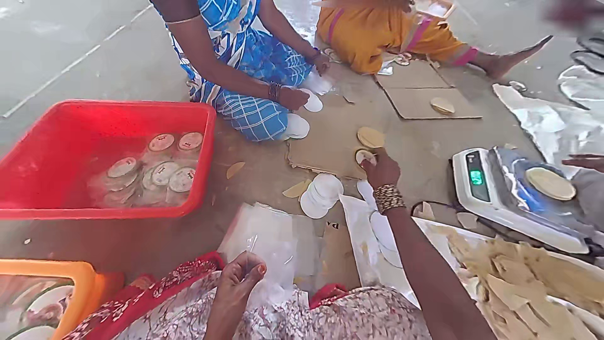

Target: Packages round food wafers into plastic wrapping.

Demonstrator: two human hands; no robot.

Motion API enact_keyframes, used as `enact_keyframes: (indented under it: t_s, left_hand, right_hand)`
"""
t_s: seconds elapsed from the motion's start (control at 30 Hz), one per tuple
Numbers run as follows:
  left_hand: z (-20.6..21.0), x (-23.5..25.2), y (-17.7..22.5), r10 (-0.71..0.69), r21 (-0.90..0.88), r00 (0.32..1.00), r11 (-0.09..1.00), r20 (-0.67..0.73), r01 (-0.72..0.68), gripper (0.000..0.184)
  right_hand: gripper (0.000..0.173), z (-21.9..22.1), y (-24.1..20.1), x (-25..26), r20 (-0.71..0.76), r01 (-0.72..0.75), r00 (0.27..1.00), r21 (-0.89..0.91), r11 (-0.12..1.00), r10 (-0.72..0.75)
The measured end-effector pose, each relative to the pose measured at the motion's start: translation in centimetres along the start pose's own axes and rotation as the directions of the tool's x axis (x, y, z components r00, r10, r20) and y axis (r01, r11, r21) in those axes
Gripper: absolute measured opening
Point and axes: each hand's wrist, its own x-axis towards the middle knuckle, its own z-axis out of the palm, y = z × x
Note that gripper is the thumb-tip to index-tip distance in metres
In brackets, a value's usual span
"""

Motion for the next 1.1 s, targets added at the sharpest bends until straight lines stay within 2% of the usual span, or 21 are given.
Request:
enact_keyframes:
  t_s: [0.03,0.1,0.13,0.2,0.27,0.3,0.37,0.4,0.47,0.5,0.53,0.6,0.63,0.7,0.77,0.83,0.9,1.0,1.03,1.1]
  left_hand:
    - [0.0,0.0,0.0,-0.001,0.006,1.000,1.000,0.001,0.001,0.004]
    - [0.1,-0.1,0.0,-0.002,0.013,1.000,1.000,0.006,0.002,0.005]
    - [0.1,0.0,0.0,0.002,0.016,1.000,1.000,0.005,-0.002,0.005]
    - [0.0,0.1,0.1,0.008,0.022,1.000,1.000,-0.006,-0.008,0.006]
    - [-0.1,0.2,0.2,0.006,0.001,1.000,1.000,-0.007,-0.006,0.007]
    - [-0.1,0.2,0.3,0.000,-0.020,1.000,1.000,-0.005,-0.001,0.008]
    - [-0.1,0.2,0.6,-0.019,-0.062,1.000,0.998,-0.007,0.018,0.011]
    - [-0.2,0.1,0.8,-0.029,-0.072,1.000,0.997,-0.004,0.028,0.011]
    - [-0.4,0.0,0.8,-0.033,-0.077,0.999,0.996,0.002,0.033,0.010]
    - [-0.4,-0.1,0.8,-0.031,-0.073,1.000,0.997,0.001,0.031,0.010]
    - [-0.5,-0.3,0.7,-0.026,-0.064,1.000,0.998,0.004,0.026,0.010]
    - [-0.4,-0.5,1.0,-0.014,-0.043,1.000,0.999,0.009,0.015,0.012]
    - [-0.4,-0.7,1.0,-0.014,-0.033,1.000,0.999,0.013,0.014,0.013]
    - [-0.3,-0.9,1.3,-0.015,0.004,0.999,1.000,0.031,0.015,0.011]
    - [-0.2,-1.1,1.4,-0.011,0.026,0.999,1.000,0.050,0.010,0.012]
    - [-0.2,-1.2,1.1,-0.010,0.036,0.997,0.999,0.081,0.007,0.015]
    - [-0.2,-1.3,0.8,-0.015,0.048,0.997,0.999,0.070,0.012,0.016]
    - [-0.6,-1.7,0.6,-0.047,0.049,0.999,0.998,0.005,0.047,0.014]
    - [-0.7,-1.8,0.6,-0.050,0.045,0.999,0.998,-0.010,0.050,0.014]
    - [-0.9,-2.1,0.7,-0.053,0.041,0.998,0.998,-0.041,0.055,0.012]
  right_hand:
    - [0.039,0.4,0.0,-0.1,0.046,0.033,0.998,-0.032,0.999,-0.031]
    - [0.032,1.1,0.2,0.1,0.147,0.013,0.989,-0.126,0.992,0.006]
    - [0.032,0.9,0.0,0.2,0.168,-0.005,0.985,-0.144,0.990,0.029]
    - [0.035,-0.3,-0.4,-0.3,0.130,-0.021,0.991,-0.069,0.997,0.030]
    - [0.036,-1.7,-0.9,-1.9,0.029,-0.011,1.000,0.176,0.984,0.006]
    - [0.034,-2.3,-1.1,-3.2,-0.021,-0.009,1.000,0.348,0.937,0.017]
    - [0.030,-4.0,-2.1,-7.2,-0.035,-0.026,0.997,0.664,0.747,0.065]
    - [0.028,-5.2,-2.5,-9.7,-0.020,-0.036,0.997,0.753,0.657,0.077]
    - [0.028,-7.8,-2.6,-15.4,-0.039,-0.011,0.997,0.799,0.601,0.069]
    - [0.028,-9.1,-2.1,-18.5,-0.073,0.025,0.996,0.766,0.643,0.049]
    - [0.029,-10.3,-1.5,-21.9,-0.121,0.065,0.992,0.677,0.733,0.023]
    - [0.033,-12.1,0.0,-28.5,-0.249,0.198,0.962,0.354,0.914,-0.112]
    - [0.034,-12.5,1.2,-31.7,-0.296,0.284,0.930,0.192,0.939,-0.220]
    - [0.031,-12.5,3.4,-36.9,-0.315,0.395,0.863,-0.069,0.916,-0.396]
    - [0.020,-11.4,5.0,-41.7,-0.206,0.410,0.868,-0.218,0.886,-0.452]
    - [0.030,-9.5,6.1,-45.4,-0.079,0.411,0.893,-0.256,0.875,-0.443]
    - [0.032,-7.8,6.9,-47.2,-0.073,0.428,0.880,-0.307,0.850,-0.469]
    - [0.070,-7.7,7.2,-48.0,-0.002,0.420,0.899,-0.287,0.861,-0.439]
    - [0.077,-8.0,7.1,-48.0,0.016,0.422,0.901,-0.264,0.867,-0.434]
    - [0.077,-8.7,7.1,-47.6,0.018,0.419,0.905,-0.208,0.884,-0.425]
